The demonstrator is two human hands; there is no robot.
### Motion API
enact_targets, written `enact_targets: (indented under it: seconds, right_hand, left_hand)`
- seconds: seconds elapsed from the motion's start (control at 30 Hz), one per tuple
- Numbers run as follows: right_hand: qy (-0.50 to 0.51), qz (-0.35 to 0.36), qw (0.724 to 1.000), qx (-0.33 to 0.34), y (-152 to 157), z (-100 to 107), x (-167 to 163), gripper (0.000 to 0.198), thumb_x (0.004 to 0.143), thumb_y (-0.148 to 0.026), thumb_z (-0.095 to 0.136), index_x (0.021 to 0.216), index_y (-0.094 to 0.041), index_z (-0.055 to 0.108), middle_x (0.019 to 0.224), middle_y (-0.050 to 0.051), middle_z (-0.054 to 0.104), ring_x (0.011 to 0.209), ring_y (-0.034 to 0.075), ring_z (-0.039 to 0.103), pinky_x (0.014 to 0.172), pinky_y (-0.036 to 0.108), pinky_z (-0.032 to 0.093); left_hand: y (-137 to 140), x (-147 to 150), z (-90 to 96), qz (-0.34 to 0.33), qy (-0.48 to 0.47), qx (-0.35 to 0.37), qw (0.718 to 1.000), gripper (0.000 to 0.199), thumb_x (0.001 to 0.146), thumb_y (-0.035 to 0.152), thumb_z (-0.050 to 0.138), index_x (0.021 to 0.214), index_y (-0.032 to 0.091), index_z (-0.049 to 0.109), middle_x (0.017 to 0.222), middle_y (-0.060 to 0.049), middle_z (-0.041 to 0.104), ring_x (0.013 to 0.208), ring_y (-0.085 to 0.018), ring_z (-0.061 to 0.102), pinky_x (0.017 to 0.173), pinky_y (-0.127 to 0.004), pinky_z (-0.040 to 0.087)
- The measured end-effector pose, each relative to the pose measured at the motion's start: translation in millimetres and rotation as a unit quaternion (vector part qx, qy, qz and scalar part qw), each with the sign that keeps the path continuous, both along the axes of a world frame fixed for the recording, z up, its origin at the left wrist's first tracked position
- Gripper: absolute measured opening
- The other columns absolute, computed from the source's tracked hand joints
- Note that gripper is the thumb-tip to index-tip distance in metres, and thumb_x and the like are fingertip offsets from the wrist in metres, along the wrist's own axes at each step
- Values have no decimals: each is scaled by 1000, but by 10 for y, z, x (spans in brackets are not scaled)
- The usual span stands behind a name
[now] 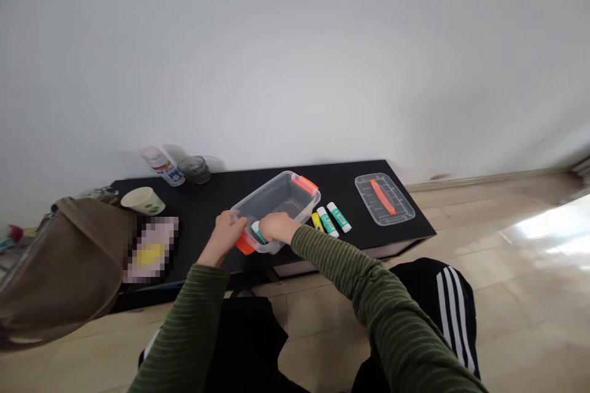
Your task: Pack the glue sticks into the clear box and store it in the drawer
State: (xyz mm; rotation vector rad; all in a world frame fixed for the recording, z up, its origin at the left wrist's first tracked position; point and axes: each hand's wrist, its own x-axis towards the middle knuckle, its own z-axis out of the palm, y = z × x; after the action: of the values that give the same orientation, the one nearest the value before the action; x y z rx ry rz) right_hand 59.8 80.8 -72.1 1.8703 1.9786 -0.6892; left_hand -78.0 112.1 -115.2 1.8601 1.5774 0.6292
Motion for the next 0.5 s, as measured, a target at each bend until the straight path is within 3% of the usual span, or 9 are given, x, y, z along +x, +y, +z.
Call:
enact_targets:
  seconds: [0.07,0.17,0.27,0.33,0.4,0.43,0.5]
  right_hand:
    - [6,-4,999,32,-35,11,13,34,72,-13,72,106,-15,75,111,18,74,100,33,71,82,39,57]
    - [76,-25,978,194,-195,53,107,24,88,-24,58,108,-20,73,109,12,74,101,27,70,82,35,54]
    - [196,-101,889,402,-477,78,403,29,96,-28,46,114,-25,69,112,5,73,100,18,68,86,28,50]
    - [232,-183,825,481,-682,30,749,30,97,-27,43,115,-21,66,111,5,72,92,15,67,85,26,49]
    - [214,-268,792,504,-860,-87,1165,29,96,-28,44,114,-19,65,106,6,71,90,16,65,84,27,48]
    - [192,-301,795,491,-936,-168,1372,28,95,-28,46,113,-19,65,104,6,70,90,17,64,83,28,47]
    - [131,-336,836,414,-1063,-356,1727,26,92,-29,53,112,-19,66,102,6,68,91,18,63,81,28,46]
  left_hand:
    - [13,24,3,-5,2,-3,1000,32,76,31,54,103,15,55,105,-13,56,115,-30,53,101,-43,46]
    - [9,62,34,-8,11,-5,1000,27,78,30,53,101,16,53,102,-13,55,117,-31,51,102,-42,45]
    - [-20,91,71,2,18,-13,1000,26,80,32,52,101,16,52,102,-12,53,115,-30,53,100,-44,45]
    - [-44,105,90,9,21,-20,1000,28,82,33,51,103,16,50,106,-13,51,114,-30,54,99,-44,46]
    - [-62,117,106,13,22,-28,999,30,83,33,49,108,16,48,112,-14,50,114,-30,55,98,-44,46]
    - [-69,122,114,12,21,-30,999,31,84,33,49,110,16,47,115,-15,50,115,-30,55,98,-44,46]
    - [-76,130,128,10,17,-33,999,33,84,32,48,113,16,45,118,-15,49,117,-32,55,99,-45,45]
